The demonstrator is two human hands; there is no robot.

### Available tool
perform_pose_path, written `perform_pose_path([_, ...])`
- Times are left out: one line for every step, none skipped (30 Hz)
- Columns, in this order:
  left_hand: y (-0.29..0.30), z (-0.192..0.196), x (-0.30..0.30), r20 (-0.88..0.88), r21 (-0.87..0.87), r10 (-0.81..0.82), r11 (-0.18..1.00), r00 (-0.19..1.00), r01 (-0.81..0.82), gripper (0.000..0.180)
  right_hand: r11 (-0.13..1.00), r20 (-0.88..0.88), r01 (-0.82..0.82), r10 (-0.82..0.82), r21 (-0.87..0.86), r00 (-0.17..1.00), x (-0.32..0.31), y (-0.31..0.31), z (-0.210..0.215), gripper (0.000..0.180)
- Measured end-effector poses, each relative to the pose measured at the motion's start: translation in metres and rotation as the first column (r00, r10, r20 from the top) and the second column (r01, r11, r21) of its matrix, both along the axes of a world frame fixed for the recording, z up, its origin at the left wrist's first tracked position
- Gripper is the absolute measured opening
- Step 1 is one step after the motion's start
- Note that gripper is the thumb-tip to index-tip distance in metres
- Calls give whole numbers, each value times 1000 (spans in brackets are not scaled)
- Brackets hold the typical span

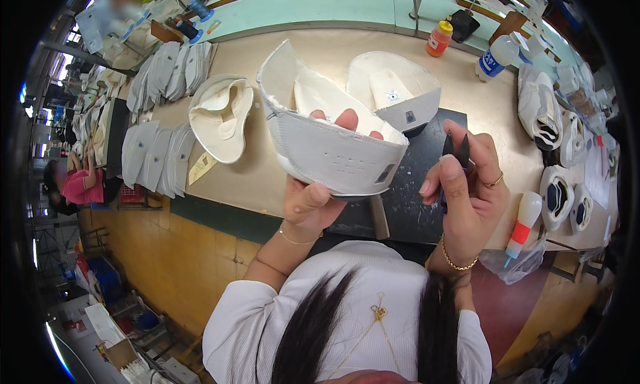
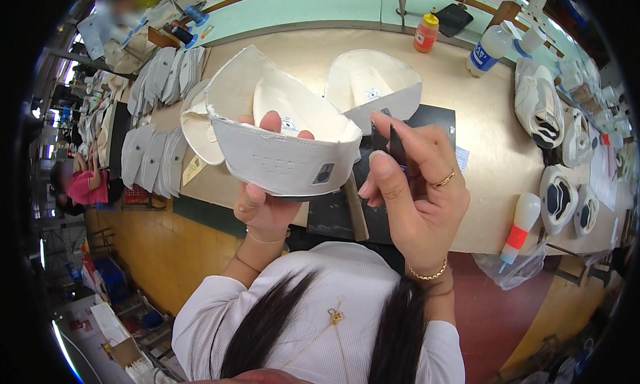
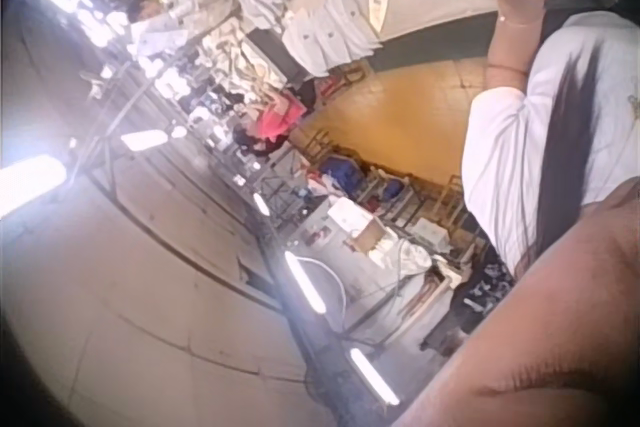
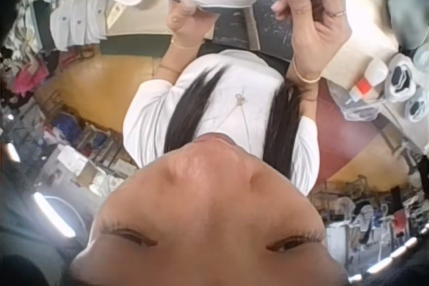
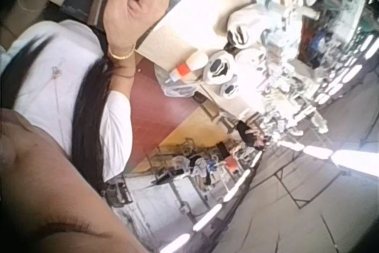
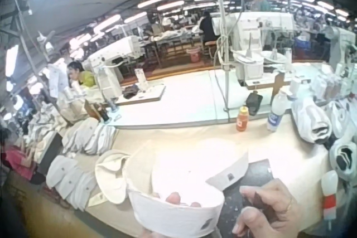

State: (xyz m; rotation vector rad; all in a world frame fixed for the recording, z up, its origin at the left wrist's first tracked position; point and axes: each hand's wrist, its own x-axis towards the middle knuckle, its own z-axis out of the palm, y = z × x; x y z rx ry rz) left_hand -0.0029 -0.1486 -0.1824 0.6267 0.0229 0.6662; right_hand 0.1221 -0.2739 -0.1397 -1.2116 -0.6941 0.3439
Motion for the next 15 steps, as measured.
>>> perform_pose_path([1,1,-1,12,2,-1,1000,1000,1,83,1000,-3,6,-6,-10,1000,1,-1,2,29])
perform_pose_path([2,1,-1,26,5,-3,1000,1000,3,83,1000,-7,15,-15,-19,1000,2,-2,3,29])
perform_pose_path([2,2,-1,41,7,-5,1000,999,5,82,1000,-8,14,-14,-10,1000,2,-2,4,28])
perform_pose_path([3,1,0,58,10,-4,1000,998,3,82,1000,-9,13,-13,-1,1000,2,-3,4,28])
perform_pose_path([4,1,1,67,4,0,1000,998,-1,81,1000,-10,13,-13,8,1000,2,-4,4,28])
perform_pose_path([4,0,1,75,-1,5,1000,997,-5,81,1000,-6,10,-10,2,1000,3,-4,4,27])
perform_pose_path([5,0,0,74,-13,14,1000,997,-13,81,1000,-3,7,-7,-4,1000,3,-4,4,27])
perform_pose_path([6,0,0,76,-25,24,999,997,-22,81,1000,2,3,-3,-9,1000,3,-4,3,26])
perform_pose_path([7,-1,0,77,-38,34,999,996,-31,81,1000,3,3,-3,-20,1000,3,-5,3,26])
perform_pose_path([8,0,-1,79,-52,45,998,996,-41,81,999,4,2,-2,-32,1000,3,-5,3,25])
perform_pose_path([9,0,-1,81,-60,60,997,995,-55,80,999,6,-1,1,-42,1000,3,-4,3,25])
perform_pose_path([10,1,-2,83,-69,73,995,994,-68,80,998,25,5,-3,-59,1000,2,-3,4,25])
perform_pose_path([12,2,-1,84,-74,89,994,992,-83,80,997,43,10,-7,-75,999,1,-2,5,25])
perform_pose_path([14,1,-1,115,-68,86,995,990,-79,78,996,62,15,-9,-90,998,0,-1,6,26])
perform_pose_path([16,1,-2,146,-61,83,995,986,-75,77,996,67,4,2,-92,998,0,0,5,26])
